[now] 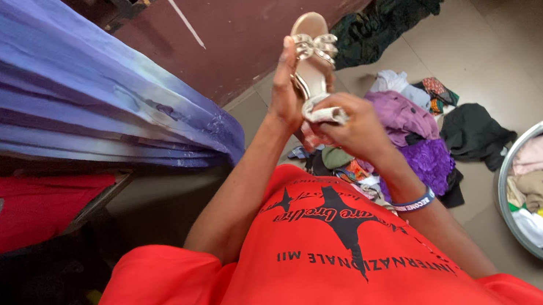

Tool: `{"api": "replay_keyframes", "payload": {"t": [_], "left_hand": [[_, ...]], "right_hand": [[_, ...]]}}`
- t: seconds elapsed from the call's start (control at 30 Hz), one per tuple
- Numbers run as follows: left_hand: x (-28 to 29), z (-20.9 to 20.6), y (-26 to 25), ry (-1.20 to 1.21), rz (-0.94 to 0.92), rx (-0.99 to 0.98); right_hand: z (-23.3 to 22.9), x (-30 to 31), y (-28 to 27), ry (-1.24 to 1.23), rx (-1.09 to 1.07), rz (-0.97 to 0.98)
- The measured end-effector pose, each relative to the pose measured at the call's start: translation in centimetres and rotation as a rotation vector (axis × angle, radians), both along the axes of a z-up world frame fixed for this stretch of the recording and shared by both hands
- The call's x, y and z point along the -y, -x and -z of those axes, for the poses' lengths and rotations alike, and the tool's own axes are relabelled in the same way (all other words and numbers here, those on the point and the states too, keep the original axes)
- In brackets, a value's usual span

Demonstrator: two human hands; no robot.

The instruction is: The person cleans a pair of black sandals and a pair of beige high-heeled shoes by wiping them with a cloth and then places them inside a wardrobe.

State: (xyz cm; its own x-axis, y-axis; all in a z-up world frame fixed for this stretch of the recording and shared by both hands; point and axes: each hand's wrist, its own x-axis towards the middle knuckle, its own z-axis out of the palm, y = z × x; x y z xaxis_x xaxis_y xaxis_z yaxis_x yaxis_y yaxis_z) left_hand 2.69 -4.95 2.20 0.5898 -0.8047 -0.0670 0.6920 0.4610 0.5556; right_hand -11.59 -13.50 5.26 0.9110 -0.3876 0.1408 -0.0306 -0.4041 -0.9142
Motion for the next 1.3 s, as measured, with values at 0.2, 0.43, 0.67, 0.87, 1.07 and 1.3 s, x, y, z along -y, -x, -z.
{"api": "replay_keyframes", "payload": {"t": [0.2,0.43,0.67,0.87,1.07,1.3], "left_hand": [[0.8,-2.3,1.9,0.037,0.095,-0.056],[-1.5,-2.1,-0.5,0.124,-0.17,0.05],[-2.5,-3.3,0.2,0.141,-0.141,-0.098],[-2.2,-2.5,-1.0,0.197,-0.101,0.029],[-3.6,-3.1,-2.4,0.123,-0.398,-0.032],[-4.3,-3.5,-2.1,0.368,-0.372,-0.028]], "right_hand": [[-1.5,-0.2,-2.5,-0.005,0.153,0.195],[-2.1,-0.2,-0.8,0.193,-0.132,-0.125],[-2.3,0.0,-1.2,-0.245,0.015,0.229],[-0.1,-1.1,-1.1,0.436,0.131,-0.002],[4.9,1.2,0.1,-0.455,-0.17,-0.036],[6.5,-1.6,-2.9,-1.311,-0.058,-0.019]]}}
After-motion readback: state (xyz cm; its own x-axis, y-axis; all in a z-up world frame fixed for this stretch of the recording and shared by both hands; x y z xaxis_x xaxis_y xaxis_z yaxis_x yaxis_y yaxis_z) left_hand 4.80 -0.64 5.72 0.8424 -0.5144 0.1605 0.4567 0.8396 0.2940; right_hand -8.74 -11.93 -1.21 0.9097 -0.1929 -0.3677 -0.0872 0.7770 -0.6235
